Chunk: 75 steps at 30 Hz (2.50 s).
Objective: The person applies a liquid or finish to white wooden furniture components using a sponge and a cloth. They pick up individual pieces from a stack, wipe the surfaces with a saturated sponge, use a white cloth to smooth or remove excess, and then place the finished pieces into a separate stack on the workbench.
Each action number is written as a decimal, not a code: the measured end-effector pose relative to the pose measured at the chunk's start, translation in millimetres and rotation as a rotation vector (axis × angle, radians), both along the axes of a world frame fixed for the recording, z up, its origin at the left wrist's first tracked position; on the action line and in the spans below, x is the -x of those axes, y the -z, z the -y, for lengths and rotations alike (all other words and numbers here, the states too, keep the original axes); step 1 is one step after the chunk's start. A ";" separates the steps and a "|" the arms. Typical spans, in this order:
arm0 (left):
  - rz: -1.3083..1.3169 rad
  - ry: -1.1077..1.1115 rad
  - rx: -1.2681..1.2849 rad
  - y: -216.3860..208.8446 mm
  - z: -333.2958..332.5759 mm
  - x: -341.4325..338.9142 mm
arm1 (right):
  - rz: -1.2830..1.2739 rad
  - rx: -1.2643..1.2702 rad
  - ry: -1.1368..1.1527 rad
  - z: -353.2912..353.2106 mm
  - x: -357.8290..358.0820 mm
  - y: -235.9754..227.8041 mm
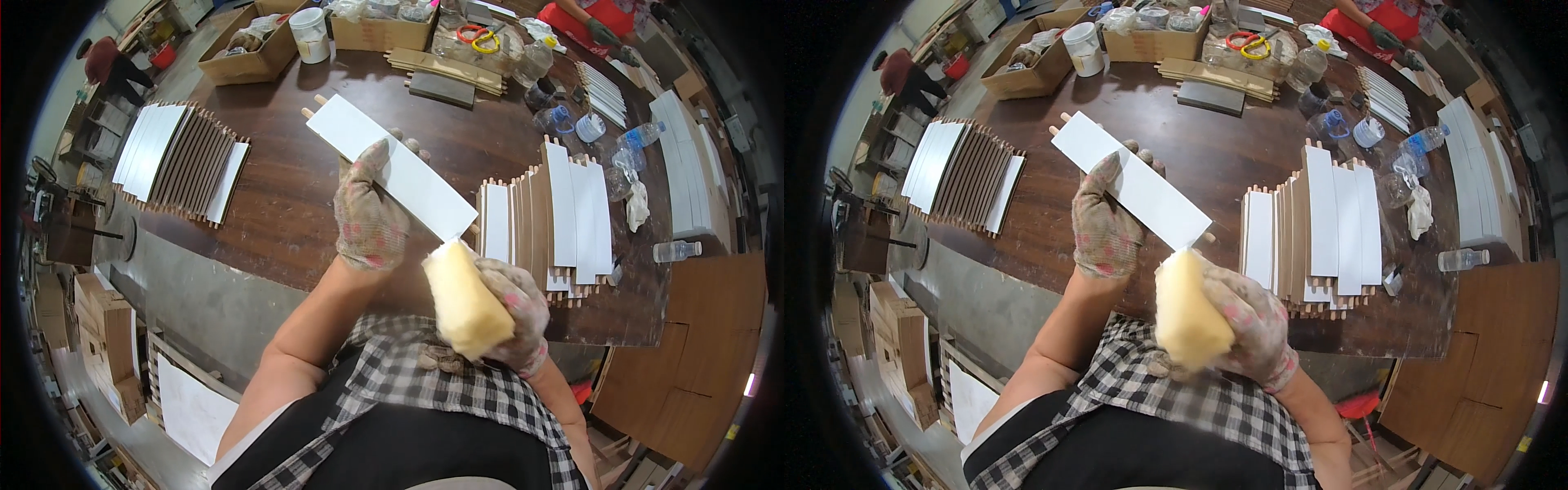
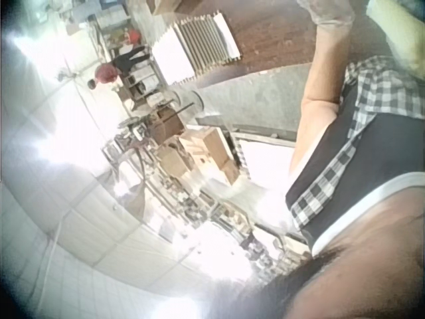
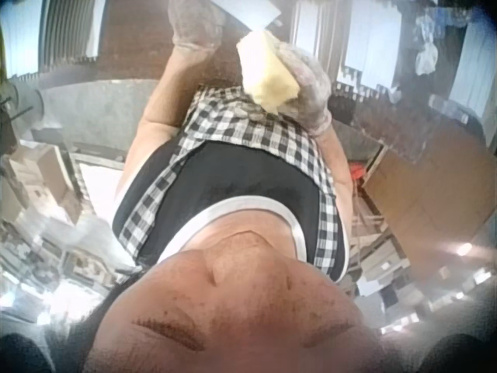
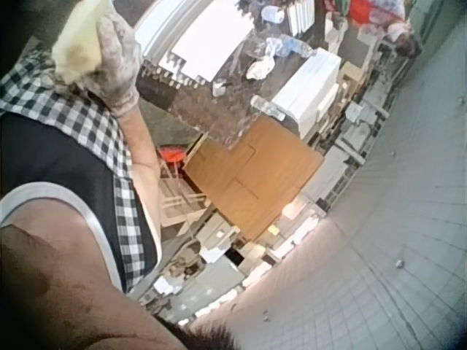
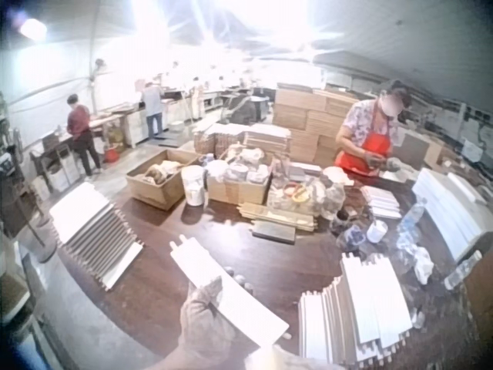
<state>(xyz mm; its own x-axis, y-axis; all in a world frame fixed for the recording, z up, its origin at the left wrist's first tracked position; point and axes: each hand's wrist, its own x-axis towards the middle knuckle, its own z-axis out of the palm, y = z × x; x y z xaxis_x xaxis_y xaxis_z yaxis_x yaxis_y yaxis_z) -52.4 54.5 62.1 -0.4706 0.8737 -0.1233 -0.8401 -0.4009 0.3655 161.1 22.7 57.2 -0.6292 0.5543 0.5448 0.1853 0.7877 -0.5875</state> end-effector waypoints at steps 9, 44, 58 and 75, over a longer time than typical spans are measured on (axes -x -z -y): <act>-0.010 0.002 0.042 -2.4 -0.3 -1.4 | -0.127 -0.040 0.028 2.6 13.7 -1.5; -0.060 0.336 -0.153 15.5 -7.8 16.0 | -0.066 0.748 -0.246 -6.8 -2.0 0.4; 0.013 0.265 -0.307 19.5 -14.1 18.2 | -0.615 1.332 -0.093 -10.5 -21.0 -14.3; -0.531 0.669 -0.184 3.1 46.0 18.9 | -0.923 1.487 -0.099 -49.8 -7.2 26.6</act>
